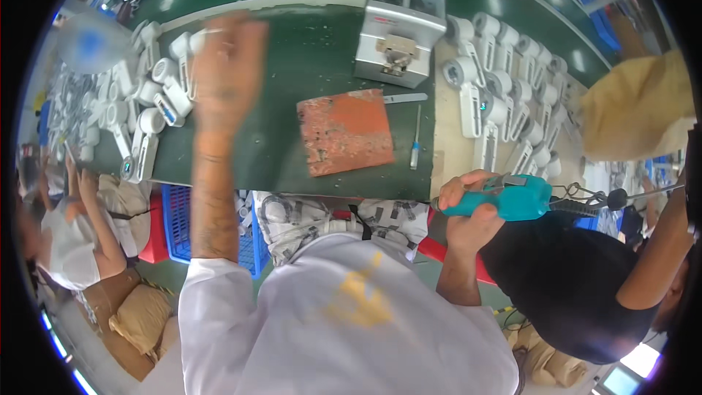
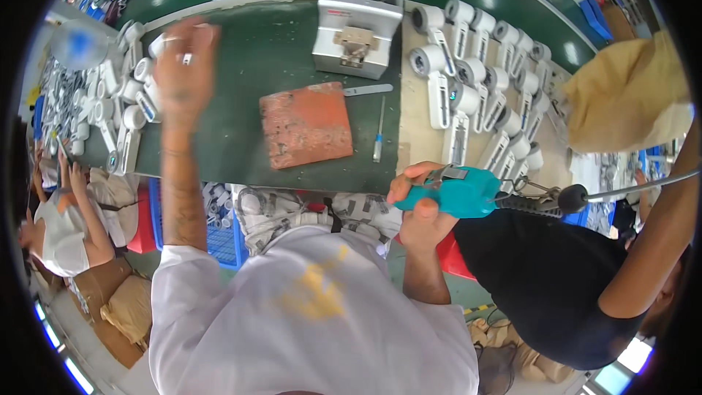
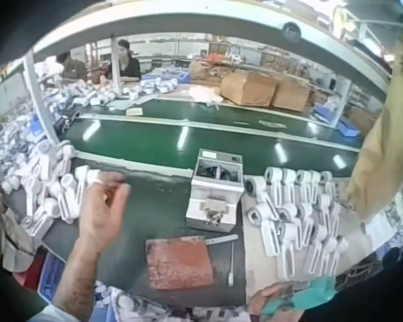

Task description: Assembling components of portable handheld fans using an electric screwdriver on an assembly line.

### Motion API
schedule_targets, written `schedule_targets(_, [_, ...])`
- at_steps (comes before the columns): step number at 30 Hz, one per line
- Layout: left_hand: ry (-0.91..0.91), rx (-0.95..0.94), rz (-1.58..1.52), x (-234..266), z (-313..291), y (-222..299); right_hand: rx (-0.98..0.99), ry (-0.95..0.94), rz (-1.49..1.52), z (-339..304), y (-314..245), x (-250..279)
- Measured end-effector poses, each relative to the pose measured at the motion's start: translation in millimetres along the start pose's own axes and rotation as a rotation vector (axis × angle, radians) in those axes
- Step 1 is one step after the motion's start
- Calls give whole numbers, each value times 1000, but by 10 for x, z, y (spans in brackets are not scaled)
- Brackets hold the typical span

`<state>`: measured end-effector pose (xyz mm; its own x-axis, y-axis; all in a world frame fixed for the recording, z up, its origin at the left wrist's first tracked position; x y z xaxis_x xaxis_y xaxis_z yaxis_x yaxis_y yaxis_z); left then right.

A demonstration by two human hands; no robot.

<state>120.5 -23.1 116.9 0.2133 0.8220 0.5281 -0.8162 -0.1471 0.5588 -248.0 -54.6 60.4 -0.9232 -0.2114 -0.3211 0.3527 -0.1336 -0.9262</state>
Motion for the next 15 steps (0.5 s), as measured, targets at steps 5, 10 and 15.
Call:
schedule_targets(5, [-553, -361, -111, -1704, -888, 1713, 37, 31, -18, -25, -106, 191])
schedule_targets(10, [-795, -409, 163, -2534, -1017, 2018, 19, 40, -69, -149, -178, 339])
schedule_targets(15, [-828, -75, -12, -2691, -1122, 1784, 7, 65, -103, -199, -179, 377])
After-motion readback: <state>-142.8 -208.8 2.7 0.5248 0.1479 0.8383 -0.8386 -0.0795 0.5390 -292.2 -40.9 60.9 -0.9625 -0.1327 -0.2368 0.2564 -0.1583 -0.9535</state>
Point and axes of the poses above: each hand's wrist, its own z-axis towards the middle knuckle, its own x-axis out of the back of the hand, y = z × x, the point moved 5 cm from there along z, towards the middle knuckle, and after that the axes turned 4 degrees about y, right-handed, at the moved point
